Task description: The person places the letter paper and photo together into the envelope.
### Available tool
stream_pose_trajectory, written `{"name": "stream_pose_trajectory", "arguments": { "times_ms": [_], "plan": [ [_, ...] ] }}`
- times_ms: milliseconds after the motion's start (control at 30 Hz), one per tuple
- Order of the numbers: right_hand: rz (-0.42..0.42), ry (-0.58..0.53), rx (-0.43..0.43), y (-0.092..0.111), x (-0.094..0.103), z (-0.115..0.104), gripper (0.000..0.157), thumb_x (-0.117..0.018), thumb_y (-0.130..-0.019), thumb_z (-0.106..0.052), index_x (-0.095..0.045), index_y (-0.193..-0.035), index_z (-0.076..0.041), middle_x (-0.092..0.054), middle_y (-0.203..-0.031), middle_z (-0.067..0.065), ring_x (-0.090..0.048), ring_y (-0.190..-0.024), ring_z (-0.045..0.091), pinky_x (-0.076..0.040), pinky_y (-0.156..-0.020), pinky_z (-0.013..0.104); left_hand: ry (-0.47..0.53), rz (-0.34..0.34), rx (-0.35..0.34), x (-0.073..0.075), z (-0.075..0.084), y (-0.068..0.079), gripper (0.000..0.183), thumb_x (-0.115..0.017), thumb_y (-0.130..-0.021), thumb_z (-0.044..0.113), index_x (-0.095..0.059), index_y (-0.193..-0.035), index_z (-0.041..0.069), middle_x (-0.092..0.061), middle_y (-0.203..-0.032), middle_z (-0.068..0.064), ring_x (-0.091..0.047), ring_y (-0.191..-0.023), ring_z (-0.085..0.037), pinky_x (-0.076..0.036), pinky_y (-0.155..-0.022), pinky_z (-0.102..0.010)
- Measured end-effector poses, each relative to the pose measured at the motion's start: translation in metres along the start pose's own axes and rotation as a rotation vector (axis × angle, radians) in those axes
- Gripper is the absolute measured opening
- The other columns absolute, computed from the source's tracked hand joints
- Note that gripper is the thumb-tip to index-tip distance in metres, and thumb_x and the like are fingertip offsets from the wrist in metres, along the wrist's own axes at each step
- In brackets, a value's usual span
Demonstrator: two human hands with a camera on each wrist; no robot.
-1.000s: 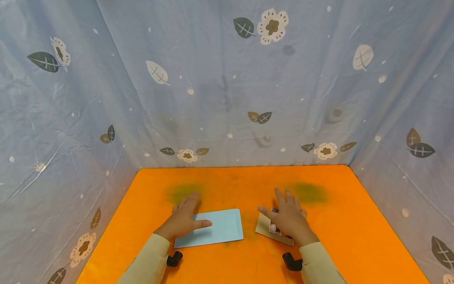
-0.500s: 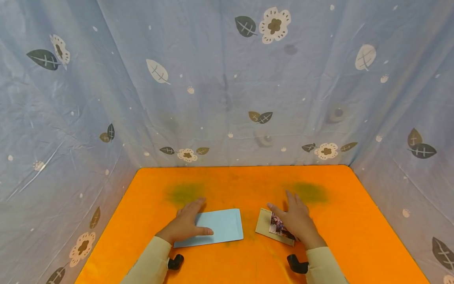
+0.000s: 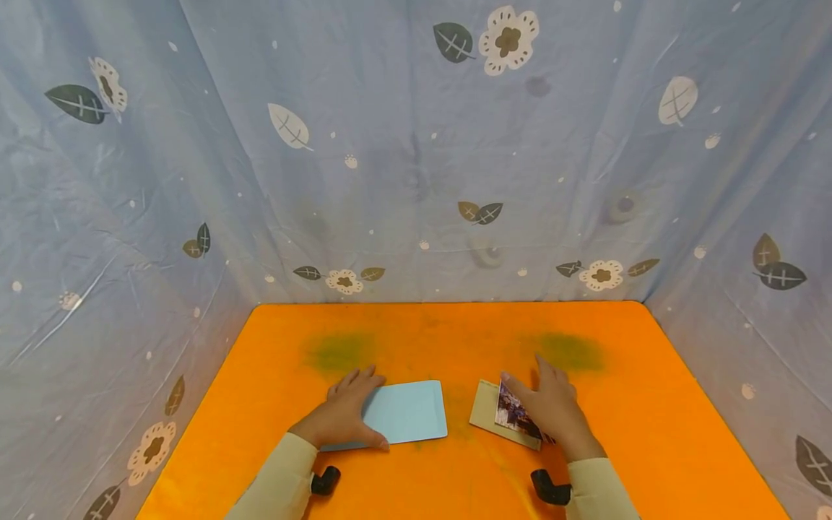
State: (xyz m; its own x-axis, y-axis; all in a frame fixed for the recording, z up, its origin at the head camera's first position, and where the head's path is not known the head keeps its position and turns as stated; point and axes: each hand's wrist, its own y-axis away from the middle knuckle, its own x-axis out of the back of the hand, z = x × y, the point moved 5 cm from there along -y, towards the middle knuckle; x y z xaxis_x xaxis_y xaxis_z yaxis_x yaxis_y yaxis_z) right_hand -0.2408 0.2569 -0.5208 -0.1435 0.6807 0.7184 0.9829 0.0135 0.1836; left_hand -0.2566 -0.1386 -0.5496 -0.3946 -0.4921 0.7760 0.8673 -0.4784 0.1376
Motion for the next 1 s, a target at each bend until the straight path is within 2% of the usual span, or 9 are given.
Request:
{"name": "stream_pose_trajectory", "arguments": {
  "times_ms": [200,533,733,867,1000],
  "plan": [
    [-0.003,-0.013,-0.031,0.002,0.004,0.009,0.117,-0.052,-0.103,-0.076,-0.011,-0.169,0.011,-0.008,-0.166,0.048,-0.012,-0.148,0.072,-0.024,-0.110,0.086,-0.055,-0.015,-0.022,-0.003,-0.001,-0.002,0.121,-0.097,-0.070,0.067,-0.045,-0.167,0.017,-0.016,-0.179,-0.015,-0.007,-0.162,-0.050,-0.013,-0.121,-0.075],
    [0.001,-0.033,-0.123,0.007,0.013,0.023,0.115,-0.058,-0.105,-0.070,-0.012,-0.167,0.015,-0.010,-0.161,0.052,-0.017,-0.145,0.072,-0.029,-0.109,0.084,-0.079,-0.005,-0.022,-0.003,0.002,-0.001,0.105,-0.094,-0.076,0.060,-0.051,-0.162,0.017,-0.020,-0.178,-0.016,-0.010,-0.161,-0.051,-0.014,-0.121,-0.074],
    [-0.012,-0.050,-0.168,0.010,0.014,0.033,0.116,-0.059,-0.104,-0.070,-0.011,-0.165,0.017,-0.017,-0.162,0.049,-0.024,-0.144,0.071,-0.035,-0.108,0.082,-0.106,-0.021,-0.012,0.000,0.007,0.000,0.099,-0.092,-0.079,0.056,-0.052,-0.161,0.016,-0.022,-0.178,-0.016,-0.010,-0.161,-0.052,-0.015,-0.122,-0.075],
    [-0.015,-0.054,-0.176,0.012,0.013,0.038,0.117,-0.060,-0.103,-0.071,-0.015,-0.164,0.017,-0.022,-0.161,0.050,-0.031,-0.141,0.071,-0.038,-0.105,0.081,-0.139,-0.029,-0.004,0.002,0.010,-0.001,0.097,-0.091,-0.079,0.054,-0.054,-0.160,0.016,-0.024,-0.177,-0.015,-0.012,-0.161,-0.052,-0.018,-0.122,-0.074],
    [-0.014,-0.051,-0.178,0.014,0.012,0.039,0.111,-0.064,-0.103,-0.066,-0.020,-0.163,0.016,-0.030,-0.159,0.048,-0.038,-0.138,0.068,-0.041,-0.104,0.079,-0.154,-0.029,-0.002,0.003,0.014,-0.002,0.097,-0.093,-0.078,0.052,-0.055,-0.158,0.014,-0.027,-0.177,-0.016,-0.015,-0.160,-0.053,-0.020,-0.121,-0.076]
  ]
}}
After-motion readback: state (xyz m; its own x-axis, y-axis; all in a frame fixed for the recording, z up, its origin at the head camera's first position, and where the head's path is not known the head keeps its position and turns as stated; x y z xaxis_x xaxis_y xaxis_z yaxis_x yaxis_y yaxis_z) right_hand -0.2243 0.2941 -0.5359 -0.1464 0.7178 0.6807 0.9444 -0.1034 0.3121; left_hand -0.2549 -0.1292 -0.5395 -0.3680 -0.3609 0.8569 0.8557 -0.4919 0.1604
